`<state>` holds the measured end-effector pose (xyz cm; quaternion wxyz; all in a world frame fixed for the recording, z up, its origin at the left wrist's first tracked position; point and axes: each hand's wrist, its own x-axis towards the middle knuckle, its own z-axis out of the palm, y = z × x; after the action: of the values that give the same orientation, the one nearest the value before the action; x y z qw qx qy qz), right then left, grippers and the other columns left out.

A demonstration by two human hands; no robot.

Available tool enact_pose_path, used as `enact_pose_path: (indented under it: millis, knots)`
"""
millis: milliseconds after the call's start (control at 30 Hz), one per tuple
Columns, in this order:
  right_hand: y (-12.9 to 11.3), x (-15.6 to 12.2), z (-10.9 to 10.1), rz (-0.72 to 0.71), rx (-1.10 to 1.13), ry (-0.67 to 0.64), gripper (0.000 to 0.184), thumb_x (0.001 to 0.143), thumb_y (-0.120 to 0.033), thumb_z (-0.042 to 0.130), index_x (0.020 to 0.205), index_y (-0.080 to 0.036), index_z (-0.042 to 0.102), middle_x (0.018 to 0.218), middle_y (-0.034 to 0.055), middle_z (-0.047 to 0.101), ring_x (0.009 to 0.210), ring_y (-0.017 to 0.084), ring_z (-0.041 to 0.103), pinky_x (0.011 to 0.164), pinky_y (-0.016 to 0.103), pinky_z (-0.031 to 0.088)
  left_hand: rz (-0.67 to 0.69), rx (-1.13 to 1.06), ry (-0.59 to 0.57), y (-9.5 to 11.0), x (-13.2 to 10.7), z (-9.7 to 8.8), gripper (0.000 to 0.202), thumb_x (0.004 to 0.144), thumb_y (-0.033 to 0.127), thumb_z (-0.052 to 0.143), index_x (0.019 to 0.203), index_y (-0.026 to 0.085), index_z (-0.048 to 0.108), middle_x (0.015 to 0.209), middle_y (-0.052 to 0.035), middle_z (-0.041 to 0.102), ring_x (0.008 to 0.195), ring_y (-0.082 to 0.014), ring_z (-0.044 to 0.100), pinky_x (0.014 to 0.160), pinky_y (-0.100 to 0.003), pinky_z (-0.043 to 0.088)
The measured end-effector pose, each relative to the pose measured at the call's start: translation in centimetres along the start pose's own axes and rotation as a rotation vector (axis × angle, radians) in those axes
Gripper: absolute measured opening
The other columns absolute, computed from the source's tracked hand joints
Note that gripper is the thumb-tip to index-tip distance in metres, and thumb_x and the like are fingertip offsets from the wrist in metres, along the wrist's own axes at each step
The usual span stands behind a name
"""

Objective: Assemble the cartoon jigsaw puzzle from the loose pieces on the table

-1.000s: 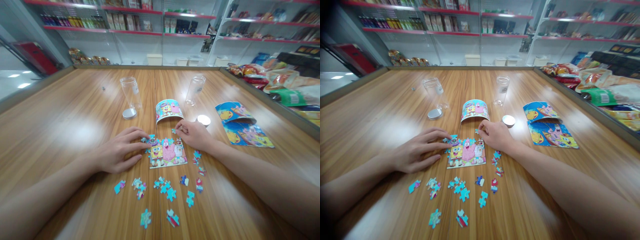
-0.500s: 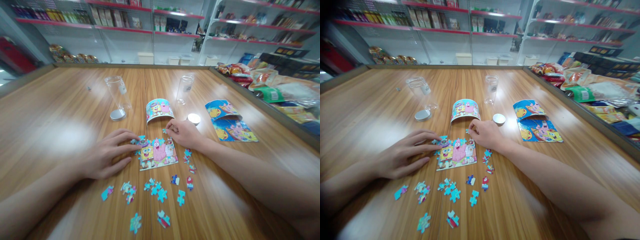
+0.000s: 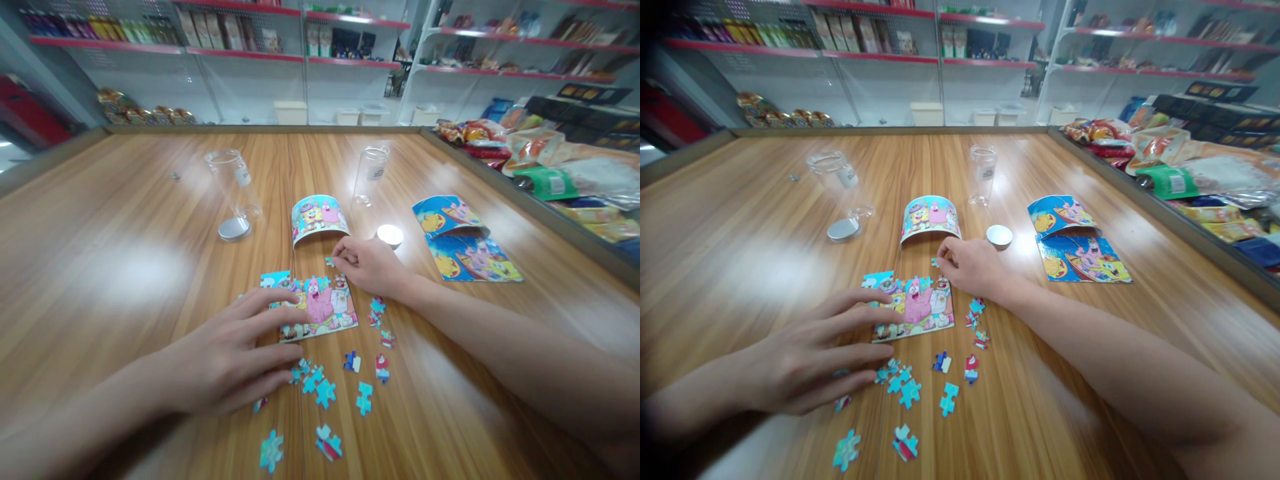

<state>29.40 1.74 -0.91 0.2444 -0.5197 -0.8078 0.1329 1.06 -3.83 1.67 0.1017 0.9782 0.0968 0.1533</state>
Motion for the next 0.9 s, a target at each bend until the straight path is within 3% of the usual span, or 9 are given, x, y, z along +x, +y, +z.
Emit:
enact_pose_path:
  millis: [467,700,900]
  knots:
    - [0.39,-0.17,0.08,-0.005,-0.012,0.002,0.012,0.090,-0.031,0.059,0.089,-0.020,0.064,0.057,-0.0045,0.053,0.053,0.010,0.047,0.056,0.026,0.027,-0.044,-0.047,-0.010,0.38,0.51,-0.09,0.032,0.086,0.031,0.070,0.115,0.020,0.064,0.139,-0.0119,0.054,0.136,-0.0352,0.040,0.110,-0.056,0.043]
    - [0.33,-0.14,0.09,0.005,-0.004,0.004,0.012,0.090,-0.030,0.059,0.089,-0.019,0.064,0.057,-0.0049,0.052,0.053,0.010,0.047,0.055,0.026,0.028,-0.040,-0.094,0.006,0.39,0.69,-0.34,0.034,0.081,0.007,0.061,0.112,0.021,0.065,0.140,-0.0112,0.052,0.136,-0.0336,0.039,0.111,-0.055,0.041]
    - [0.34,-0.09,0.00,0.001,-0.014,-0.001,0.012,0.089,-0.029,0.059,0.088,-0.019,0.065,0.057,-0.0043,0.051,0.052,0.010,0.046,0.055,0.026,0.028,-0.086,-0.084,0.000,0.01,0.58,-0.44,0.018,0.084,0.021,0.067,0.102,0.018,0.066,0.139,-0.0131,0.052,0.134,-0.0343,0.040,0.112,-0.057,0.038]
